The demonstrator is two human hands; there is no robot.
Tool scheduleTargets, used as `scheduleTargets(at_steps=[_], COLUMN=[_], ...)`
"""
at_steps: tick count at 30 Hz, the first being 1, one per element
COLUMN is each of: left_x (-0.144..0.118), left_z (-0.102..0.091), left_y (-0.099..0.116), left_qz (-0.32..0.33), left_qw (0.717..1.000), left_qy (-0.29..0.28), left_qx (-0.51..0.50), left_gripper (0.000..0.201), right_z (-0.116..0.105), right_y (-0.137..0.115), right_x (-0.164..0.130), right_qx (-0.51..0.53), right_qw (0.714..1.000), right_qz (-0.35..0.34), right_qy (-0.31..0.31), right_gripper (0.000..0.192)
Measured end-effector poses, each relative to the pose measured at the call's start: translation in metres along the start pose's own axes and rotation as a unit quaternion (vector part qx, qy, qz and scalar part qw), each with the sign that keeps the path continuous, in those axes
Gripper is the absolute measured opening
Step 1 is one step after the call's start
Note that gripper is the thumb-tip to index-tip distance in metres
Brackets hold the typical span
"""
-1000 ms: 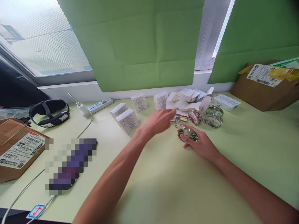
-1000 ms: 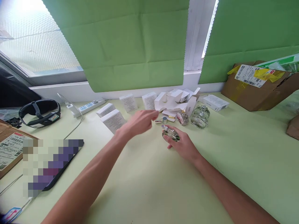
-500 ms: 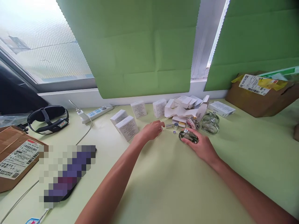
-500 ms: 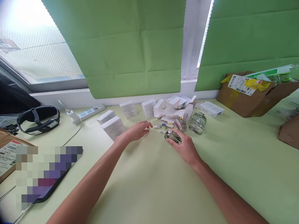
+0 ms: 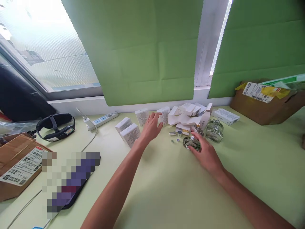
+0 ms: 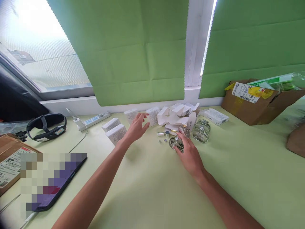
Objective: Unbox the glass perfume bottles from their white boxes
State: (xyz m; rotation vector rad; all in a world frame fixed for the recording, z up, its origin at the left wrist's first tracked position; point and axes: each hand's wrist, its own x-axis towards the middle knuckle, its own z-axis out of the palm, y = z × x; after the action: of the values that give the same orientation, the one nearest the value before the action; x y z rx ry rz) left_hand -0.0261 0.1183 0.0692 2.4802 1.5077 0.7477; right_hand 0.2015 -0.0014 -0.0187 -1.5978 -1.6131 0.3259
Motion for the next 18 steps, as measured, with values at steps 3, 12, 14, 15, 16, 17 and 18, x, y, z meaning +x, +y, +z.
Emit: scheduleTargets(at_steps=[3,12,14,15,16,17,18], left_x=[0.034,0.115,0.115,0.115,0.114,0.114,0.112], left_z=[-0.006,0.003,0.001,-0.003,-0.008,-0.013,-0.017], left_y=[0.020,0.004,-0.009,-0.013,-0.016,-0.017,-0.016], left_qz=[0.017,-0.076,-0.084,-0.085,-0.085,-0.082,-0.077], left_qw=[0.998,0.975,0.974,0.975,0.975,0.977,0.978], left_qy=[-0.013,-0.153,-0.155,-0.153,-0.149,-0.144,-0.140], left_qx=[0.057,0.144,0.142,0.140,0.139,0.137,0.136], left_gripper=[0.037,0.056,0.050,0.048,0.047,0.046,0.046], right_z=[-0.001,-0.019,-0.021,-0.022,-0.023,-0.024,-0.025], right_y=[-0.006,-0.022,-0.021,-0.021,-0.021,-0.021,-0.021], right_x=[-0.001,-0.003,-0.001,-0.001,0.000,0.001,0.002], right_qx=[-0.005,0.078,0.085,0.089,0.095,0.100,0.104], right_qw=[0.999,0.963,0.962,0.961,0.960,0.960,0.960], right_qz=[-0.033,-0.181,-0.179,-0.178,-0.176,-0.173,-0.171], right_qy=[0.026,0.182,0.187,0.191,0.194,0.196,0.197], right_gripper=[0.060,0.026,0.023,0.022,0.021,0.020,0.020])
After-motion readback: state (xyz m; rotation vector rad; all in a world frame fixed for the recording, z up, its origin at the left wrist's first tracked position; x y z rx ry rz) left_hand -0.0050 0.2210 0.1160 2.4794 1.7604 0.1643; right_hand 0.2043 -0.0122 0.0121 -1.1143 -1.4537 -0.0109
